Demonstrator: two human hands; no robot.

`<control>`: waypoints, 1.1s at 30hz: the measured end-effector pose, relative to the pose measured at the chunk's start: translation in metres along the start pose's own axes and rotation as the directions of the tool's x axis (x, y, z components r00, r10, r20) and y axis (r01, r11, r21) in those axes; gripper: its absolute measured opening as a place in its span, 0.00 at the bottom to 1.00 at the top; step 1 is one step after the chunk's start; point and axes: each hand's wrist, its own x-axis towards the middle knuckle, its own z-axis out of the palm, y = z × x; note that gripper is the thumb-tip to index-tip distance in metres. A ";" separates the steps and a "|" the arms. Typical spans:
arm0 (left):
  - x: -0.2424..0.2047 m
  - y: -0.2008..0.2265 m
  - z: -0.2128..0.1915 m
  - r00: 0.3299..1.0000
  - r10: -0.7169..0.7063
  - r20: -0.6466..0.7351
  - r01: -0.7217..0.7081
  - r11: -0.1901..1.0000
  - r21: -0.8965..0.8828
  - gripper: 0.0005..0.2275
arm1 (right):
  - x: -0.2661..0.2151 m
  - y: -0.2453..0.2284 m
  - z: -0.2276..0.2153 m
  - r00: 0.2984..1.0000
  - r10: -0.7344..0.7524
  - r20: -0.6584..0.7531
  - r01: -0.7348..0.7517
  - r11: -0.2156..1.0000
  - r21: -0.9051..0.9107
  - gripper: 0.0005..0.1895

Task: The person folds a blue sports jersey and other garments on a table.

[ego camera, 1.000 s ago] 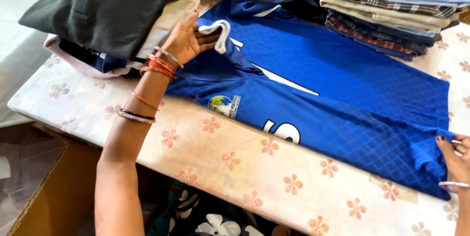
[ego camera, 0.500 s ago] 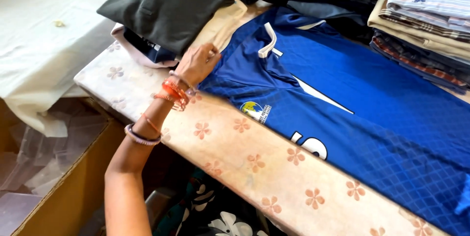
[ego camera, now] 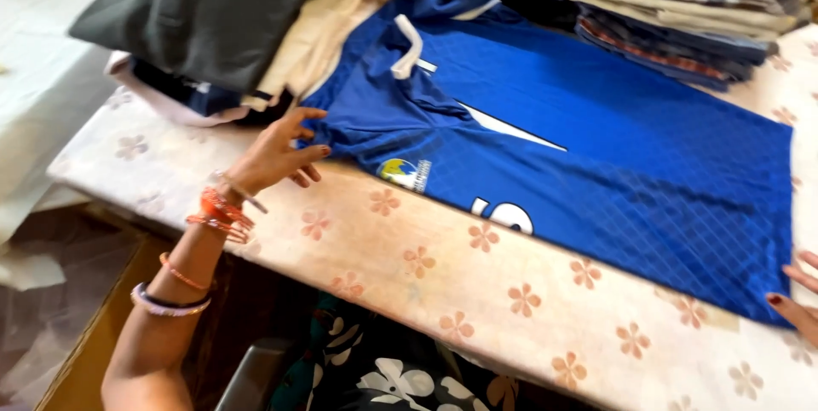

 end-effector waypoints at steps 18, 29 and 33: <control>0.024 -0.060 -0.029 0.997 0.060 -0.055 -0.070 0.977 -0.199 0.11 | -0.078 -0.215 -0.038 0.993 0.102 0.058 -0.116 0.932 0.343 0.39; 0.013 -0.050 -0.031 0.997 0.051 0.054 -0.055 0.996 0.074 0.20 | -0.085 -0.245 -0.044 0.973 0.139 0.184 -0.174 0.967 0.186 0.44; 0.009 -0.009 -0.022 1.000 0.022 -0.009 -0.015 0.886 0.464 0.13 | -0.087 -0.244 -0.050 0.983 0.035 0.180 -0.048 0.996 0.069 0.40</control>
